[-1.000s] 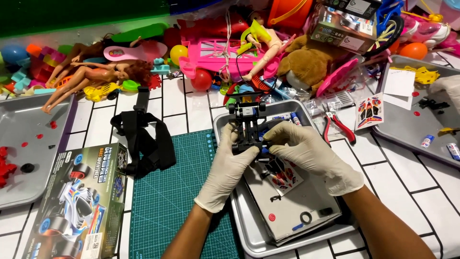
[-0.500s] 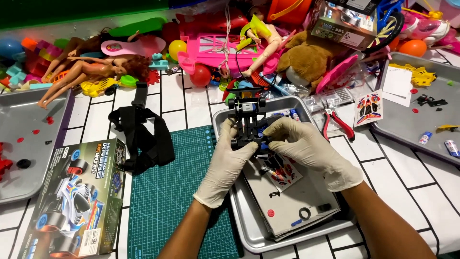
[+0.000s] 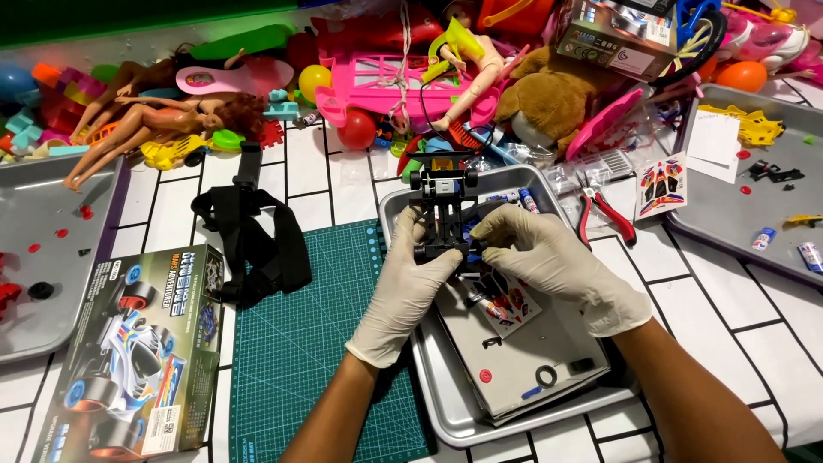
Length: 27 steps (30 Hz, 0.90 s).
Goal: Assembling the drive system of a toy car by installing gears and a motor into the chassis.
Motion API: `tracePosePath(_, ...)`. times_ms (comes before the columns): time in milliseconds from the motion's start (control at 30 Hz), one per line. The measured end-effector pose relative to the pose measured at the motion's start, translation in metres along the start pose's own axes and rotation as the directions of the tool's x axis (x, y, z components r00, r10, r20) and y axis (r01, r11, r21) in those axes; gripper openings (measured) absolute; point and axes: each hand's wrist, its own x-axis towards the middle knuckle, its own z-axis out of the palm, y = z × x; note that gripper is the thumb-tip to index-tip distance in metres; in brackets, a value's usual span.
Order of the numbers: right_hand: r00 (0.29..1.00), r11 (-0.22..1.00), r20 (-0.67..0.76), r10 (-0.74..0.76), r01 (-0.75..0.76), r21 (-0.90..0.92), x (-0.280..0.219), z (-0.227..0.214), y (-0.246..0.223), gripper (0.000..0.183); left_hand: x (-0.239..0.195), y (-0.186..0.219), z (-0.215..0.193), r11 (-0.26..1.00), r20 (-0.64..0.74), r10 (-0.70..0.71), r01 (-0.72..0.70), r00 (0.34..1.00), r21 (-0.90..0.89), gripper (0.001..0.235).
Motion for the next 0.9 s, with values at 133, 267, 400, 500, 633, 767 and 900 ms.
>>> tracePosePath(133, 0.999, 0.999, 0.017, 0.046, -0.046, 0.001, -0.001, -0.002, -0.002, 0.022, 0.0, -0.004, -0.003, 1.0, -0.009, 0.003, -0.003, 1.0, -0.012, 0.077)
tracePosePath(267, 0.998, 0.999, 0.028, 0.05, -0.05, 0.006, 0.0, -0.002, -0.007, 0.021, -0.002, 0.003, 0.001, 1.0, -0.01, -0.001, 0.001, 1.0, -0.024, 0.079)
tracePosePath(400, 0.996, 0.996, 0.031, 0.086, -0.086, 0.002, -0.001, -0.002, -0.008, 0.021, -0.004, 0.007, 0.005, 0.999, -0.012, -0.012, 0.011, 1.0, -0.045, 0.08)
tracePosePath(500, 0.996, 0.997, 0.032, 0.08, -0.08, -0.011, -0.001, -0.001, -0.009, 0.021, -0.004, 0.007, 0.005, 0.999, -0.014, -0.011, 0.01, 1.0, -0.035, 0.08)
tracePosePath(633, 0.997, 0.998, 0.021, 0.068, -0.067, -0.015, -0.002, 0.0, -0.01, 0.02, -0.004, 0.003, 0.006, 1.0, -0.006, 0.0, 0.0, 1.0, -0.007, 0.077)
tracePosePath(767, 0.999, 0.999, 0.023, 0.044, -0.044, -0.019, 0.0, -0.001, -0.005, 0.02, -0.006, 0.007, 0.007, 1.0, -0.002, -0.006, 0.006, 1.0, -0.008, 0.078)
tracePosePath(900, 0.998, 0.998, 0.017, 0.053, -0.052, -0.039, -0.002, 0.0, -0.008, 0.02, -0.008, 0.006, 0.007, 1.0, -0.001, 0.005, -0.005, 1.0, 0.014, 0.076)
